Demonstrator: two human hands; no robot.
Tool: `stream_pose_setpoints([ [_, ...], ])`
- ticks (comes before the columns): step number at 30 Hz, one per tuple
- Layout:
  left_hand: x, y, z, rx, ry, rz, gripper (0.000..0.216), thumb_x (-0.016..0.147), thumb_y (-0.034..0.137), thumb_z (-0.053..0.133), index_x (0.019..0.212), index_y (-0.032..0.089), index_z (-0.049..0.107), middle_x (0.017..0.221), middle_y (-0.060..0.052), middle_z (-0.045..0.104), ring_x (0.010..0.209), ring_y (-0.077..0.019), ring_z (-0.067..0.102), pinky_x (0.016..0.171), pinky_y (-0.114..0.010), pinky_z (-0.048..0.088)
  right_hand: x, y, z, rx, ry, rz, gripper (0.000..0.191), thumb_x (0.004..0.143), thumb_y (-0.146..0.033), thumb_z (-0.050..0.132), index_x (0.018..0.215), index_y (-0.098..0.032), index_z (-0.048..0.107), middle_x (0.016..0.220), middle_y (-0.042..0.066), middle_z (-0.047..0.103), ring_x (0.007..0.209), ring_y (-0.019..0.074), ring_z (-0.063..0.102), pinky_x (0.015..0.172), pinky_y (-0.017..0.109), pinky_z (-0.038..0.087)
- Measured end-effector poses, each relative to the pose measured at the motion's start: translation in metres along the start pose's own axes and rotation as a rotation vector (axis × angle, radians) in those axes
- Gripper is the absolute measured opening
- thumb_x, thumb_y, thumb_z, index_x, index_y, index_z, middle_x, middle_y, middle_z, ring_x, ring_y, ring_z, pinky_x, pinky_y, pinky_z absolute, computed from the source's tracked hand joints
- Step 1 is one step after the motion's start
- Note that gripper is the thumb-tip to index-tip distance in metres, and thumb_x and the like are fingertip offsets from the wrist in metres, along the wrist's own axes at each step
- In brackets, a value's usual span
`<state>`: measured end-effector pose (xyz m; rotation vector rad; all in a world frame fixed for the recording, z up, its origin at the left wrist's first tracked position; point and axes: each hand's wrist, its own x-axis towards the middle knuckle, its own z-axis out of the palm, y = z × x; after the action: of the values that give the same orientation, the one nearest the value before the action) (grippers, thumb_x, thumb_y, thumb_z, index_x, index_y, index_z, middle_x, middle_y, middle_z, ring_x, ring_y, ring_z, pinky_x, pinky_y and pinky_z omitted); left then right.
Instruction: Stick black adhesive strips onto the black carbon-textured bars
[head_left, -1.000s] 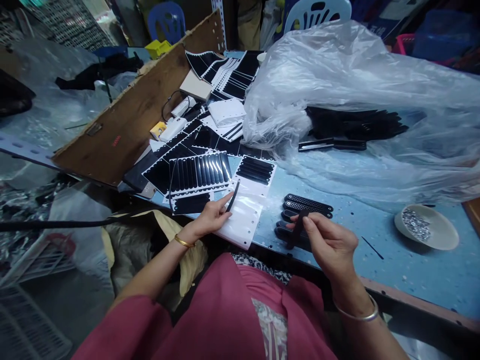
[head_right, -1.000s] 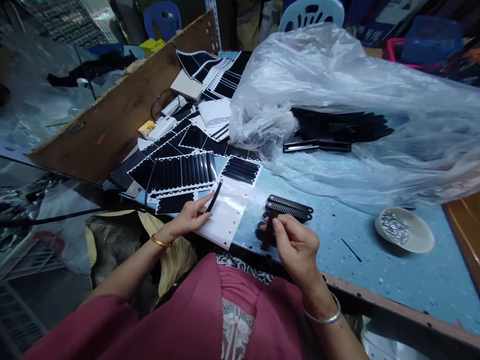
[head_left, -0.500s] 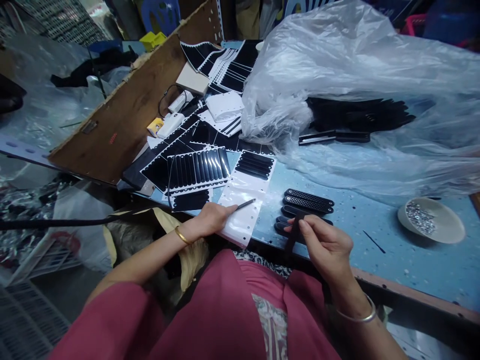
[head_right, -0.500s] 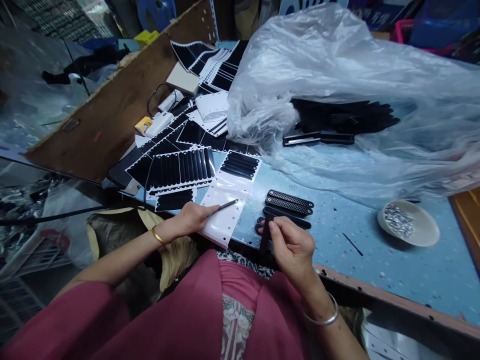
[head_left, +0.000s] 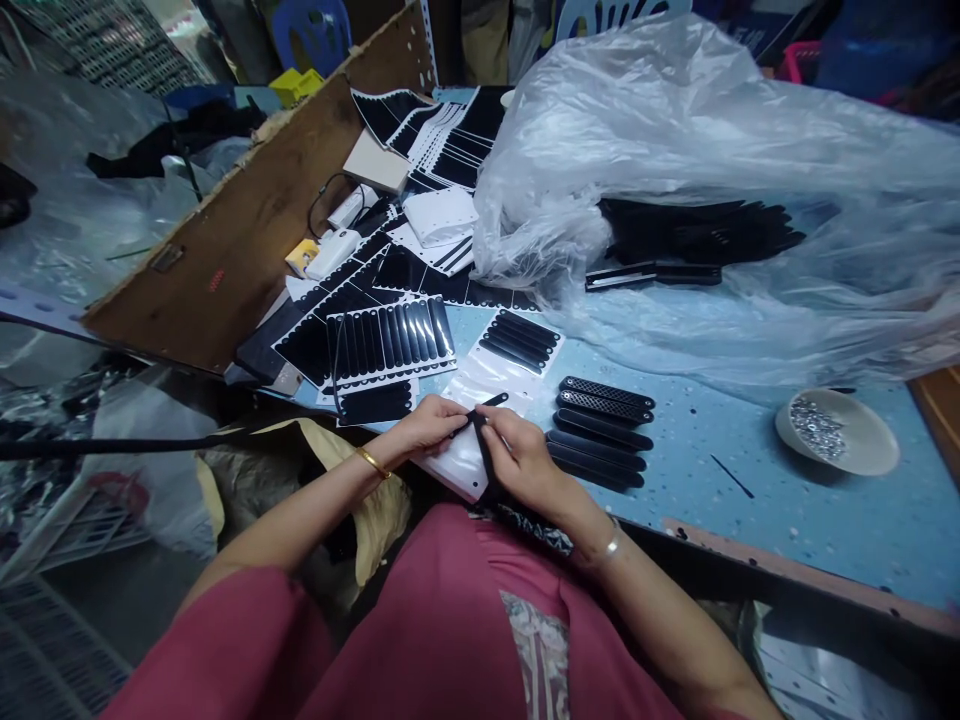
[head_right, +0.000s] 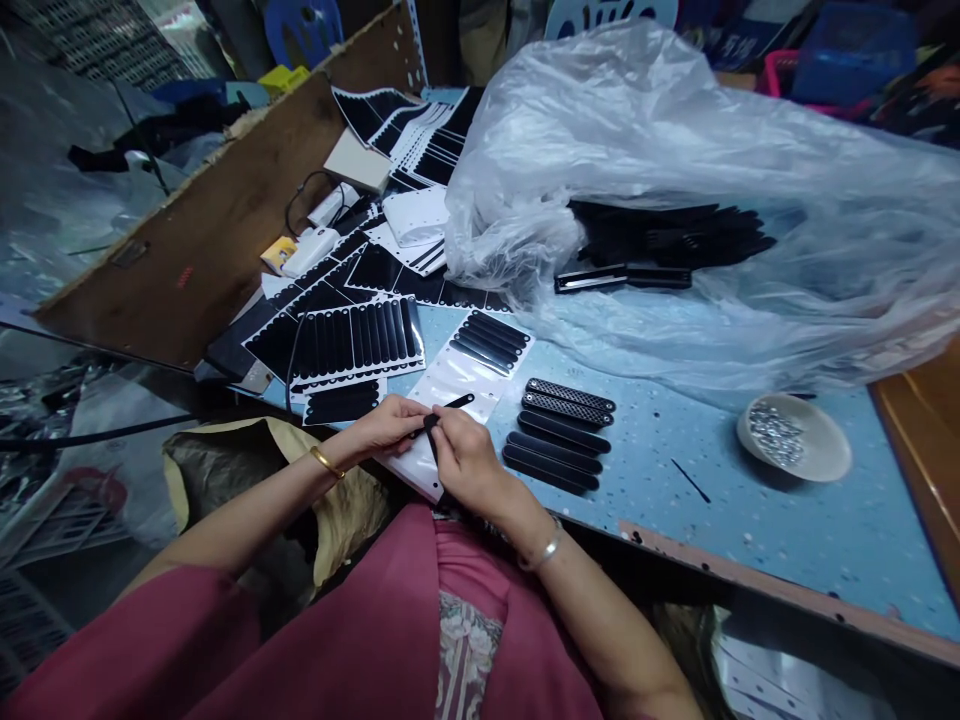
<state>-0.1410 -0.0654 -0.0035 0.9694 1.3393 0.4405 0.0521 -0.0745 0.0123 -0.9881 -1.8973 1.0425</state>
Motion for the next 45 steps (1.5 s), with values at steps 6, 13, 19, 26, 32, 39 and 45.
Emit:
stream_pose_setpoints([
  [6, -0.003, -0.008, -0.005, -0.219, -0.098, -0.027, 0.038, 0.074, 0.044, 0.072, 0.079, 0.008, 0.064, 0.039, -0.001, 0.057, 0.024, -0.0073, 0.041, 0.028, -0.015, 0.023, 0.033, 0.043, 0.034, -0.247, 0.006, 0.349, 0.024, 0.086, -0.021, 0.042, 0.067, -0.020, 0.057, 0.066, 0.005, 0.064, 0.062, 0.0169, 0.055, 0.062, 0.028, 0.040],
  [13, -0.029, -0.019, -0.008, -0.456, -0.068, -0.096, 0.044, 0.076, 0.048, 0.070, 0.065, 0.007, 0.060, 0.061, -0.017, 0.070, 0.047, -0.0215, 0.068, 0.035, -0.021, 0.046, 0.031, 0.041, 0.046, -0.313, -0.056, 0.322, 0.023, 0.086, -0.019, 0.046, 0.065, -0.021, 0.054, 0.065, 0.005, 0.062, 0.061, 0.0167, 0.053, 0.062, 0.028, 0.035],
  [19, -0.033, -0.036, -0.005, -0.452, 0.023, -0.013, 0.044, 0.077, 0.048, 0.070, 0.062, 0.008, 0.059, 0.048, -0.009, 0.064, 0.030, -0.0133, 0.055, 0.026, -0.016, 0.033, 0.031, 0.044, 0.035, -0.244, -0.040, 0.303, 0.030, 0.091, -0.028, 0.041, 0.065, -0.020, 0.054, 0.057, 0.001, 0.057, 0.057, 0.0154, 0.051, 0.056, 0.026, 0.035],
  [26, -0.028, -0.043, -0.004, -0.491, -0.017, 0.010, 0.041, 0.075, 0.046, 0.072, 0.066, 0.007, 0.062, 0.049, -0.007, 0.063, 0.031, -0.0138, 0.056, 0.028, -0.018, 0.037, 0.010, 0.019, 0.021, -0.553, -0.167, 0.154, 0.029, 0.094, -0.025, 0.037, 0.102, -0.014, 0.063, 0.097, 0.014, 0.070, 0.085, 0.0239, 0.060, 0.075, 0.034, 0.041],
  [32, -0.027, -0.042, -0.006, -0.512, -0.047, 0.004, 0.040, 0.078, 0.045, 0.070, 0.067, 0.009, 0.059, 0.048, -0.006, 0.063, 0.031, -0.0128, 0.055, 0.028, -0.017, 0.037, 0.034, -0.003, 0.037, -0.880, -0.553, 0.181, 0.022, 0.090, -0.014, 0.042, 0.099, -0.014, 0.063, 0.106, 0.017, 0.066, 0.100, 0.0282, 0.056, 0.079, 0.037, 0.039],
  [39, -0.060, -0.041, -0.014, -0.776, -0.016, -0.041, 0.037, 0.084, 0.040, 0.064, 0.105, 0.010, 0.058, 0.080, -0.015, 0.075, 0.054, -0.0208, 0.071, 0.039, -0.022, 0.050, 0.039, -0.008, 0.046, -0.975, -0.695, 0.199, 0.027, 0.086, -0.015, 0.045, 0.109, -0.011, 0.061, 0.121, 0.020, 0.061, 0.114, 0.0318, 0.050, 0.087, 0.042, 0.039],
  [45, -0.103, -0.063, -0.021, -0.538, 0.308, 0.071, 0.056, 0.076, 0.044, 0.073, 0.115, 0.007, 0.058, 0.058, -0.003, 0.067, 0.034, -0.0111, 0.056, 0.031, -0.015, 0.032, 0.041, 0.005, 0.039, -0.858, -0.524, 0.239, 0.023, 0.090, -0.018, 0.041, 0.096, -0.015, 0.063, 0.113, 0.017, 0.066, 0.105, 0.0268, 0.057, 0.080, 0.034, 0.041],
])
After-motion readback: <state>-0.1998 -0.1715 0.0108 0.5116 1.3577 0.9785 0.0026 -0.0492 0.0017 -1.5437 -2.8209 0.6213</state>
